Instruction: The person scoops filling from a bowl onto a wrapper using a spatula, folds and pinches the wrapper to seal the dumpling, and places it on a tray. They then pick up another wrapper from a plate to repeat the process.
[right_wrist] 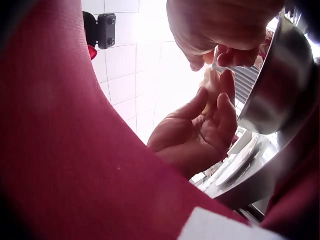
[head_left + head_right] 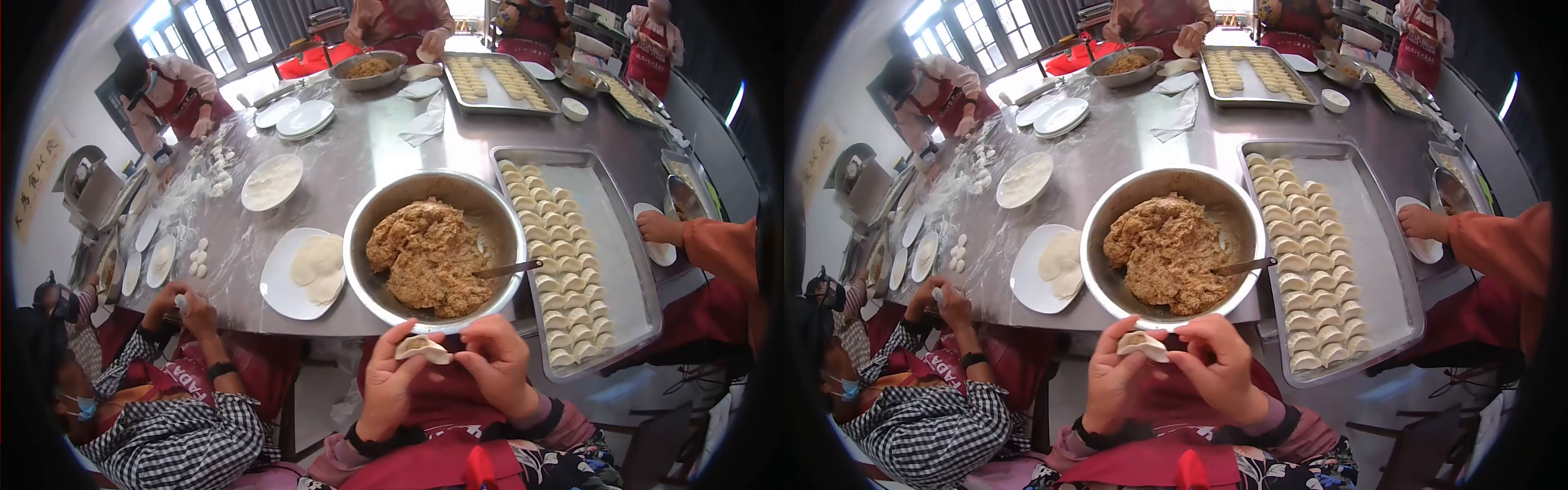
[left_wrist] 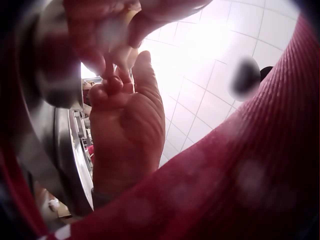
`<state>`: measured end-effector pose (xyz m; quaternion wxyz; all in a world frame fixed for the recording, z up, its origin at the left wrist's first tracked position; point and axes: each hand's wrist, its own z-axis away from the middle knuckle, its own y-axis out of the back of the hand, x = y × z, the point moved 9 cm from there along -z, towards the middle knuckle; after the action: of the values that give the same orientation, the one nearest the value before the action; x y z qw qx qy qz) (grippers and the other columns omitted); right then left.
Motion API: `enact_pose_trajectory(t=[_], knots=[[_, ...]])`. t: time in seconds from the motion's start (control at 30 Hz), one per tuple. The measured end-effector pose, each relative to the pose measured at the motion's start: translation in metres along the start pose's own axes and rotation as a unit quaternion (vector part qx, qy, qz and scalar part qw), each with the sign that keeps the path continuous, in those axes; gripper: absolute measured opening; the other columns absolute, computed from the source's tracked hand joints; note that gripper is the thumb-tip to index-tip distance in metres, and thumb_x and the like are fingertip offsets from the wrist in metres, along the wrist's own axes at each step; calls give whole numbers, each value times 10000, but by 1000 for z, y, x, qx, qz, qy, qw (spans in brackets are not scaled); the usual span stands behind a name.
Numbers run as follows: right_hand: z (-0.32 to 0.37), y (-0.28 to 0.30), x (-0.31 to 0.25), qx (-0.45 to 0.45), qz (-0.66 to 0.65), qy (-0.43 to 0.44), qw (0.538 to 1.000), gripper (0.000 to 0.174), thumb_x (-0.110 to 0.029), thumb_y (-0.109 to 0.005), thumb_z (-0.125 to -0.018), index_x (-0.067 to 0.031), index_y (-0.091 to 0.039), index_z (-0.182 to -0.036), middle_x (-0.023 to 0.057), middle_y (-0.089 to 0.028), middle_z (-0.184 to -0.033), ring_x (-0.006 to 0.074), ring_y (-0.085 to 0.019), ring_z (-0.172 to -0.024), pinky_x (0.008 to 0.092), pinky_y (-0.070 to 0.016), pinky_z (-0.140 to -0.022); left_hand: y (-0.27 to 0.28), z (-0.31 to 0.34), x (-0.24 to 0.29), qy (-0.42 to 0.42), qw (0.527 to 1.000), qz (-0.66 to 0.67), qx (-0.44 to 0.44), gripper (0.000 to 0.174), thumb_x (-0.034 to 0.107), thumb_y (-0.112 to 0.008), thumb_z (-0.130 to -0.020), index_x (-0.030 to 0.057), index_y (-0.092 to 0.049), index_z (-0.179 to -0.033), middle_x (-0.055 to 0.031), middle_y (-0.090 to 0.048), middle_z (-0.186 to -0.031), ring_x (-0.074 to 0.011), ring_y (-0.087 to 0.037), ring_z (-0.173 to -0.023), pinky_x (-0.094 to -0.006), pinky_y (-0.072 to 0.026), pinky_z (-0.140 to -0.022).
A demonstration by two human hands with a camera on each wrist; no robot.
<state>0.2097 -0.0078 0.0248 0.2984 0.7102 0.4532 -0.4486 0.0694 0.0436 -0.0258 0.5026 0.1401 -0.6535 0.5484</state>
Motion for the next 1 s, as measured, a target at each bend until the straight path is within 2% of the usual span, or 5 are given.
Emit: enact_pose_trajectory(t=[0.1,0.4,0.7,0.83,1.0], knots=[[-9,41,-44,67,224,127,964,279,-23,-709,-751,-29,-578,-996,38,-531,-879,55,-446,-589,203,-385,-530,10,1,24,-62,997,-25,26,467,-44,-477,-886,41,-359,-1331,-229,-555,-1184,-239,-640,-925,-289,-560,-683],[-47,87,53,24,99,-174,979,266,-6,-654,-788,-12,-639,-1054,-20,-505,-738,62,-462,-668,188,-388,-608,33,5,60,-120,981,-138,65,388,-47,-514,-873,32,-485,-1252,-103,-578,-1222,-99,-596,-930,-194,-469,-706],[-74,12,2,-121,412,96,898,93,-98,-602,-833,-22,-645,-865,126,-612,-741,263,-588,-655,342,-454,-596,40,7,60,-107,986,-127,36,476,-74,-527,-860,18,-413,-1313,-187,-583,-1192,-154,-634,-882,-213,-490,-688],[-72,83,-22,37,194,-54,979,162,-110,-531,-919,8,-638,-889,26,-599,-736,76,-515,-631,211,-411,-559,47,3,54,-106,981,-157,33,472,-79,-530,-854,12,-427,-1305,-195,-595,-1167,-184,-642,-874,-228,-499,-671],[-47,91,-29,63,-105,-19,992,212,-173,-543,-928,27,-597,-974,72,-586,-731,126,-528,-599,238,-431,-560,19,-4,44,-81,989,-115,-47,509,-81,-499,-869,46,-392,-1350,-155,-584,-1200,-140,-625,-894,-196,-476,-671]])
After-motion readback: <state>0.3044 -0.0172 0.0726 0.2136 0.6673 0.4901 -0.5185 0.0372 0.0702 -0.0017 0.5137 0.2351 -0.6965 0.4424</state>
